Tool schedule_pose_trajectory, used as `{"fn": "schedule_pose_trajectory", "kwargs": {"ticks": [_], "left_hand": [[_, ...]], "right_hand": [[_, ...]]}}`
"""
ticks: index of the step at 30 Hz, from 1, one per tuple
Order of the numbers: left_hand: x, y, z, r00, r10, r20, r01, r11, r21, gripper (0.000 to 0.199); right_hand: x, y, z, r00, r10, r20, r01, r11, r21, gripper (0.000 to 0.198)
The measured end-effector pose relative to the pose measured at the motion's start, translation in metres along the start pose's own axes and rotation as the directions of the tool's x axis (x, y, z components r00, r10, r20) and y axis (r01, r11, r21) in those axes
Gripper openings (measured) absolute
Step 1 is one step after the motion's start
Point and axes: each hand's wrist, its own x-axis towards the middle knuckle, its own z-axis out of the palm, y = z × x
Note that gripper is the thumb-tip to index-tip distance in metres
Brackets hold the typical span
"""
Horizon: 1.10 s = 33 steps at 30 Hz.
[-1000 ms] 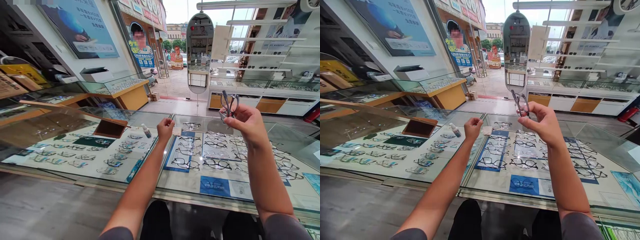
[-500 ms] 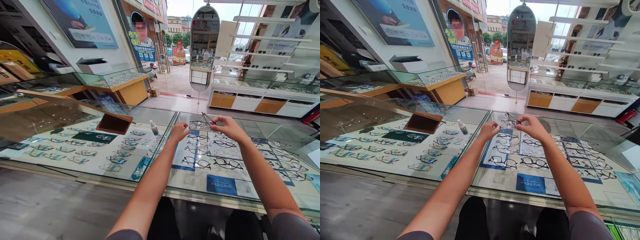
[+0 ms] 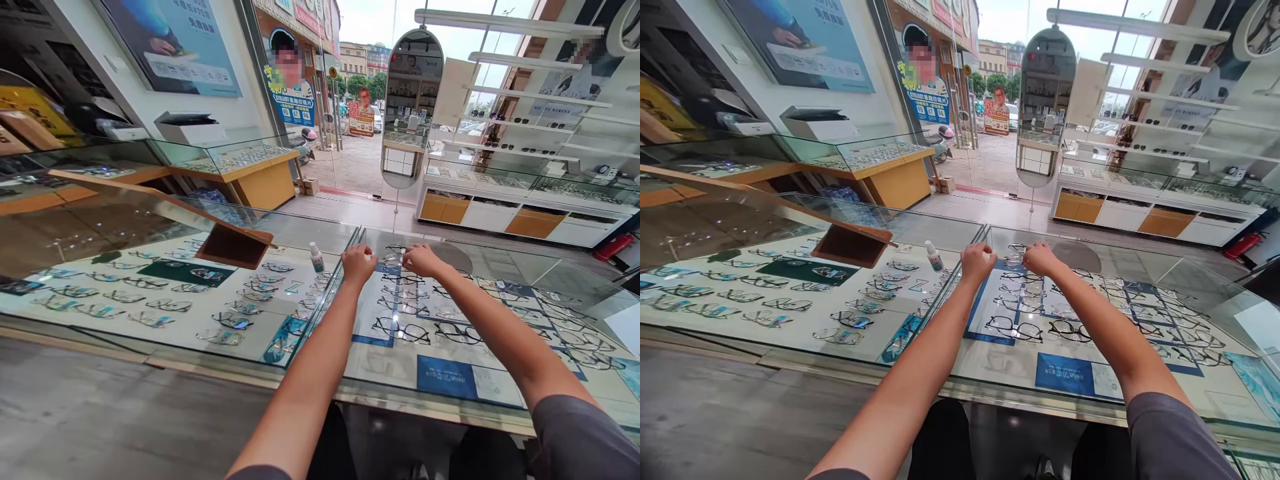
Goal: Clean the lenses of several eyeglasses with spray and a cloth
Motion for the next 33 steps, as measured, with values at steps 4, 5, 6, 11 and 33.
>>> {"fn": "schedule_pose_trajectory", "kwargs": {"ticks": [4, 5, 6, 11, 33], "left_hand": [[-0.001, 0.003, 0.0, 1.0, 0.011, -0.025, -0.012, 1.0, -0.02, 0.008], [-0.002, 0.003, -0.001, 1.0, 0.011, -0.03, -0.012, 1.0, -0.025, 0.009], [-0.002, 0.003, -0.001, 0.999, 0.01, -0.035, -0.011, 0.999, -0.03, 0.009], [-0.003, 0.003, -0.001, 0.999, 0.003, -0.053, -0.006, 0.998, -0.064, 0.01], [0.001, -0.007, 0.007, 0.99, 0.015, -0.14, -0.037, 0.988, -0.151, 0.012]], "right_hand": [[0.003, -0.003, 0.003, 1.0, 0.003, 0.009, -0.003, 0.999, -0.037, 0.034], [0.003, -0.003, 0.003, 1.0, 0.005, 0.011, -0.005, 0.999, -0.04, 0.034], [0.004, -0.002, 0.002, 1.0, 0.006, 0.013, -0.006, 0.999, -0.04, 0.034], [0.008, 0.005, -0.004, 0.999, 0.043, -0.016, -0.043, 0.998, -0.034, 0.035], [0.049, 0.006, 0.009, 0.968, 0.247, -0.045, -0.237, 0.959, 0.157, 0.038]]}}
